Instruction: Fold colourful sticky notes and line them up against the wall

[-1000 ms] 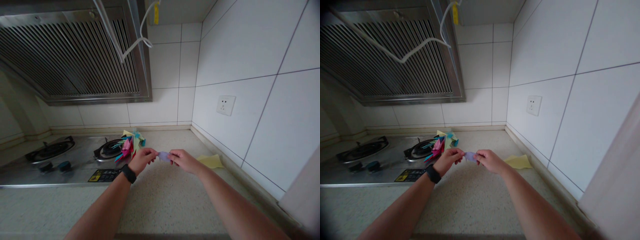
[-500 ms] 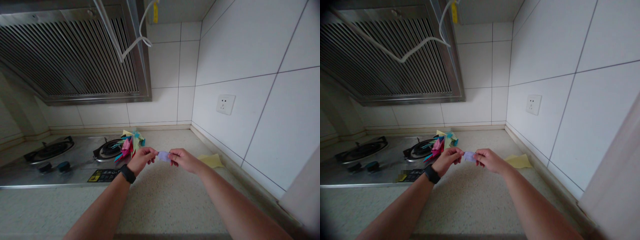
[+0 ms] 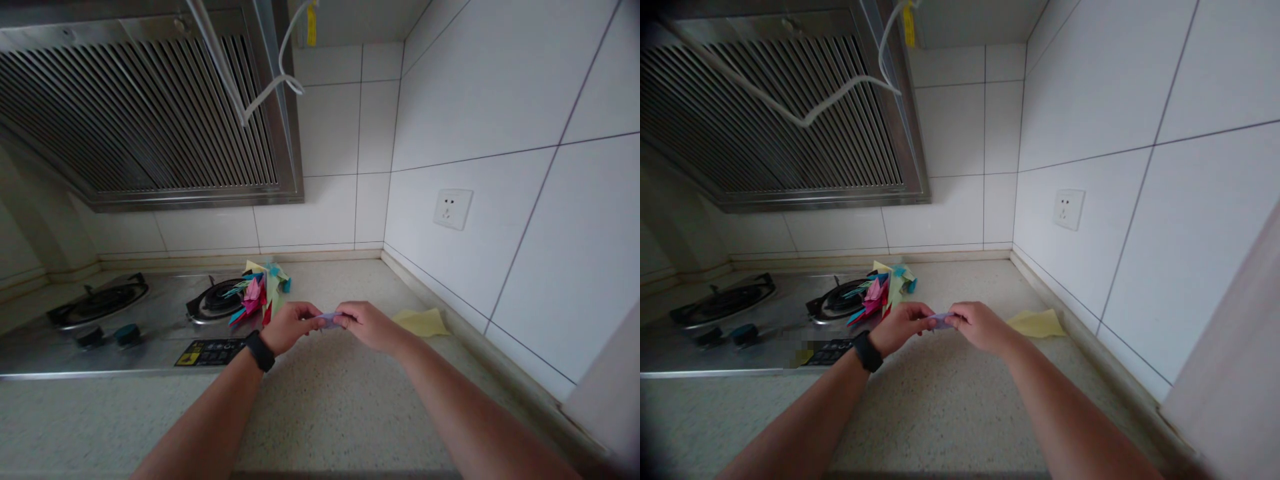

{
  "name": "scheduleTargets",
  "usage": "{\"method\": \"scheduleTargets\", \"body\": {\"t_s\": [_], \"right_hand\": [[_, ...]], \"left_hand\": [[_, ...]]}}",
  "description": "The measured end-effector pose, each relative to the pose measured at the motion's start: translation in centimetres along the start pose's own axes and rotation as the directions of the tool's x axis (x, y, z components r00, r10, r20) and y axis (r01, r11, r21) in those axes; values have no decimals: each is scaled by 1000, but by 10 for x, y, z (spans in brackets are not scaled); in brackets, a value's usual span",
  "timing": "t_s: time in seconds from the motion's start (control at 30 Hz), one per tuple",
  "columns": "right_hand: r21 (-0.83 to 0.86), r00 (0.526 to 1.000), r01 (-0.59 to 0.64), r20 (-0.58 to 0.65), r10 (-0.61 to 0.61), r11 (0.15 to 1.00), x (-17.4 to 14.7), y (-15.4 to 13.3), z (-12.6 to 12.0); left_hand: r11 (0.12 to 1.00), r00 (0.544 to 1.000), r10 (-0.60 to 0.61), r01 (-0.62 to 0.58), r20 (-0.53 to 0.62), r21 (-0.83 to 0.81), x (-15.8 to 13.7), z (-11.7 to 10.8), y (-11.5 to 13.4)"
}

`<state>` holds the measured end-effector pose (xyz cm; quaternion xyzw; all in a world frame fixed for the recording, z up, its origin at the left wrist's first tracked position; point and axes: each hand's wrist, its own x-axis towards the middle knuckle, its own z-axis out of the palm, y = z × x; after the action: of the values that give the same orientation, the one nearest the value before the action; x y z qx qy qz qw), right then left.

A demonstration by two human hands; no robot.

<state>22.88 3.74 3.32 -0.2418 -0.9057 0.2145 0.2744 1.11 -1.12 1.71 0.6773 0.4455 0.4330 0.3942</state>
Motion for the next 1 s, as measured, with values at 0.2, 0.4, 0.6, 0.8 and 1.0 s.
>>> {"method": "scheduleTargets", "body": {"t_s": [0.2, 0.4, 0.6, 0.8, 1.0], "right_hand": [[145, 997, -66, 44, 60, 987, 1, 5, 3], [203, 990, -128, 91, 111, 971, -1, 4, 2], [138, 990, -118, 87, 107, 983, -2, 0, 3], [241, 985, -144, 127, 116, 960, -1, 1, 4], [380, 969, -208, 207, 136, 902, -2, -2, 2]], "left_hand": [[986, 1000, -25, 27, 9, -162, -1, 4, 4], [987, 1000, 1, 3, 26, -159, -2, 3, 6], [999, 999, 41, -40, 26, -28, 0, 6, 4], [994, 999, 7, -1, 52, -111, -2, 8, 6], [974, 996, 15, 4, 83, -227, -5, 7, 11]]}}
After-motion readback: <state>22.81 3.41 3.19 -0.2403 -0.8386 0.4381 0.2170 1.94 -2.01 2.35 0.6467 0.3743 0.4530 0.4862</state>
